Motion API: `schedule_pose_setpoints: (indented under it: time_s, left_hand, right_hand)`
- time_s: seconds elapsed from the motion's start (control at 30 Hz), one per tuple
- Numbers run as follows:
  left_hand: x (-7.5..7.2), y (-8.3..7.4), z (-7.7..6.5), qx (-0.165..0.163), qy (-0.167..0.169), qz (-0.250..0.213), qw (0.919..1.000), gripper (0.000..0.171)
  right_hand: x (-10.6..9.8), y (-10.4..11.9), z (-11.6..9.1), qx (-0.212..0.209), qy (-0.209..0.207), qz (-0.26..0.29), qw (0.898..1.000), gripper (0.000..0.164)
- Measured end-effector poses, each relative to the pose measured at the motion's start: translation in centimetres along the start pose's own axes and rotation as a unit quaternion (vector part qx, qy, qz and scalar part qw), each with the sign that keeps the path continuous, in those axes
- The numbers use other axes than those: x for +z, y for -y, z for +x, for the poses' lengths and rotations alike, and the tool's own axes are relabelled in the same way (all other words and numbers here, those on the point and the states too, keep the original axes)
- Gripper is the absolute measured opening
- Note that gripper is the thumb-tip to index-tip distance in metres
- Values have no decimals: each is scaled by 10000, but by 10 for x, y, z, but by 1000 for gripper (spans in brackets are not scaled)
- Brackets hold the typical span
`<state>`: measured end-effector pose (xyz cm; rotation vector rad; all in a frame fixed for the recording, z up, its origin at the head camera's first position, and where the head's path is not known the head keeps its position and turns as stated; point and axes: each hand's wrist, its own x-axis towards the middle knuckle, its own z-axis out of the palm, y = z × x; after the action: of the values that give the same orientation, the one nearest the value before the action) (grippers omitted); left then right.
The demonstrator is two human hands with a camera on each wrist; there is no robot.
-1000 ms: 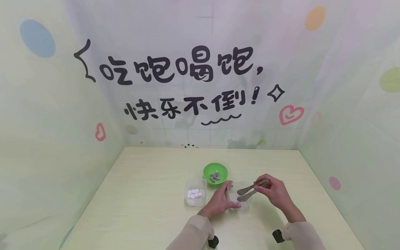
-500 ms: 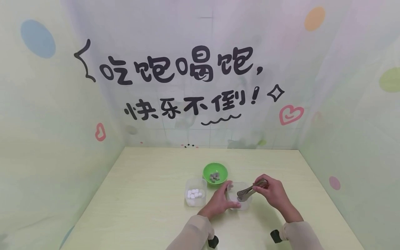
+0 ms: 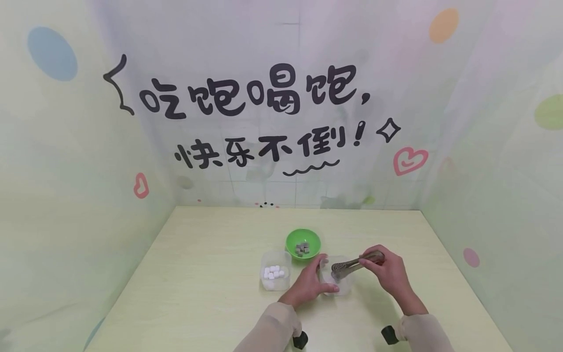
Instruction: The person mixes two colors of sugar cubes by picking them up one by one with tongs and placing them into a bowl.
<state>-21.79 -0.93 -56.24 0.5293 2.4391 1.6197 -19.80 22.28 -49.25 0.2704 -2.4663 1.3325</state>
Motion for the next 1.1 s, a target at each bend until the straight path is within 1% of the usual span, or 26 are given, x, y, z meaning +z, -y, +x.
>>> schedule_pose_setpoints:
  time_s: [0.2, 0.43, 0.73, 0.87, 1.0, 1.1]
  left_hand:
    - [0, 0, 1, 17, 10, -8, 10000, 92]
    - [0, 0, 1, 22, -10, -51, 10000, 90]
    - [0, -2, 0, -70, -17, -62, 10000, 90]
    - [0, -1, 0, -71, -18, -25, 10000, 89]
    - [0, 0, 0, -85, -21, 21, 10000, 92]
    - [0, 0, 0, -86, -29, 51, 9999, 94]
  right_hand:
    - [-3, -1, 2, -50, -274, 287, 9992, 15]
    - [-5, -1, 5, 22, -488, 623, 9969, 15]
    - [-4, 7, 9, -22, -774, 982, 9922, 17]
    - [-3, 14, 12, 58, -931, 1165, 9888, 17]
    - [-2, 33, 13, -77, -1020, 1387, 9850, 16]
    - [-2, 49, 13, -76, -1084, 1370, 9846, 16]
